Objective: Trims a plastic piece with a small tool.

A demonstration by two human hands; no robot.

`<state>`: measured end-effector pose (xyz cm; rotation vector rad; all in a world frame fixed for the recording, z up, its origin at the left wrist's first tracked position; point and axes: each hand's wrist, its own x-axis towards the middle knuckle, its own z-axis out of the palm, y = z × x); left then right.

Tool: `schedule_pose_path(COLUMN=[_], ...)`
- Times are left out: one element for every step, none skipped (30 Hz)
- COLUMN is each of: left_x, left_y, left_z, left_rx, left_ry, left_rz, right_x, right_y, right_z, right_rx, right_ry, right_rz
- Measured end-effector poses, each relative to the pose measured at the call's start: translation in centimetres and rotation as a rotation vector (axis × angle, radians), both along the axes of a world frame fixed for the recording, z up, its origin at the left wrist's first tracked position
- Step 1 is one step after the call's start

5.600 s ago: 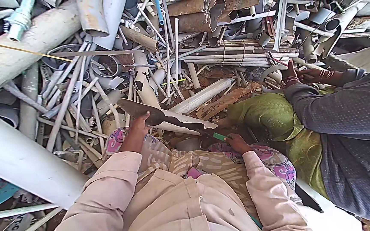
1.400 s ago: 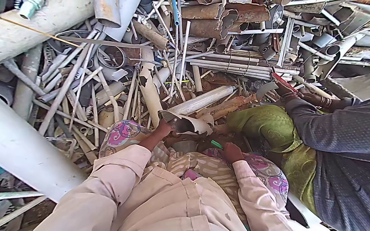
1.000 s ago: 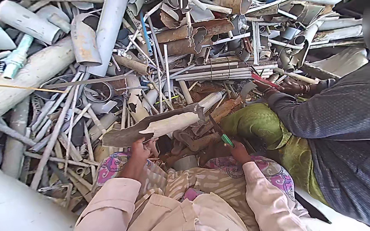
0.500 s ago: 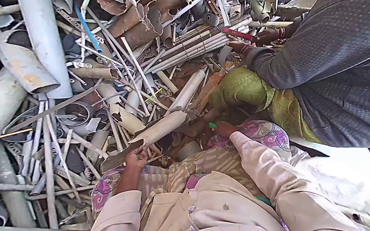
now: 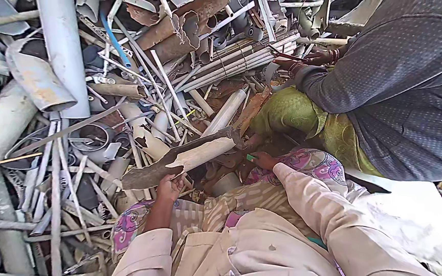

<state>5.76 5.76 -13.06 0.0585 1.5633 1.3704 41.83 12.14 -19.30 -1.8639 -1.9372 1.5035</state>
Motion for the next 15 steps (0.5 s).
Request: schedule_pose_path(left_x=[0.0,0.0,-0.1,-0.1,-0.1,-0.1,-0.1,-0.1,-0.1,-0.1,-0.2,-0.3,-0.5,-0.7,-0.8], left_y=[0.2,0.3,0.3,0.3,0.2,0.2,0.1,0.0,-0.1,-0.1,-0.2,-0.2,-0.1,-0.1,0.0], left_z=[0.0,0.0,0.1,0.2,0.2,0.2,0.2,0.3,0.2,0.0,-0.1,-0.3,-0.6,-0.8,-1.0], left_rx=[-0.001,-0.002,-0.005,-0.01,-0.018,-0.024,-0.03,-0.034,-0.042,-0.049,-0.058,-0.064,-0.068,-0.07,-0.071], left_ry=[0.007,0.007,0.004,0.008,0.019,0.028,0.034,0.036,0.044,0.054,0.066,0.082,0.114,0.165,0.226], left_rz=[0.006,0.009,0.003,-0.003,-0.009,-0.019,-0.03,-0.042,-0.043,-0.044,-0.05,-0.063,-0.081,-0.097,-0.112], right_x=[-0.1,-0.1,0.0,0.2,0.6,0.9,1.3,1.5,1.5,1.3,0.9,0.4,-0.1,-0.5,-0.7], right_y=[-0.1,-0.2,-0.2,-0.2,-0.1,0.0,0.1,0.2,0.2,0.0,-0.4,-0.9,-1.2,-1.6,-1.7], right_z=[0.4,0.8,1.2,1.5,1.6,1.6,1.7,1.8,1.9,2.2,2.7,3.1,3.2,3.3,3.4], right_rx=[0.004,0.009,0.011,0.014,0.02,0.034,0.052,0.07,0.089,0.098,0.096,0.096,0.099,0.103,0.1], right_ry=[-0.008,-0.019,-0.029,-0.036,-0.042,-0.051,-0.071,-0.107,-0.171,-0.251,-0.334,-0.408,-0.465,-0.503,-0.523], right_rz=[0.03,0.054,0.076,0.097,0.127,0.165,0.21,0.256,0.292,0.305,0.295,0.273,0.247,0.221,0.194])
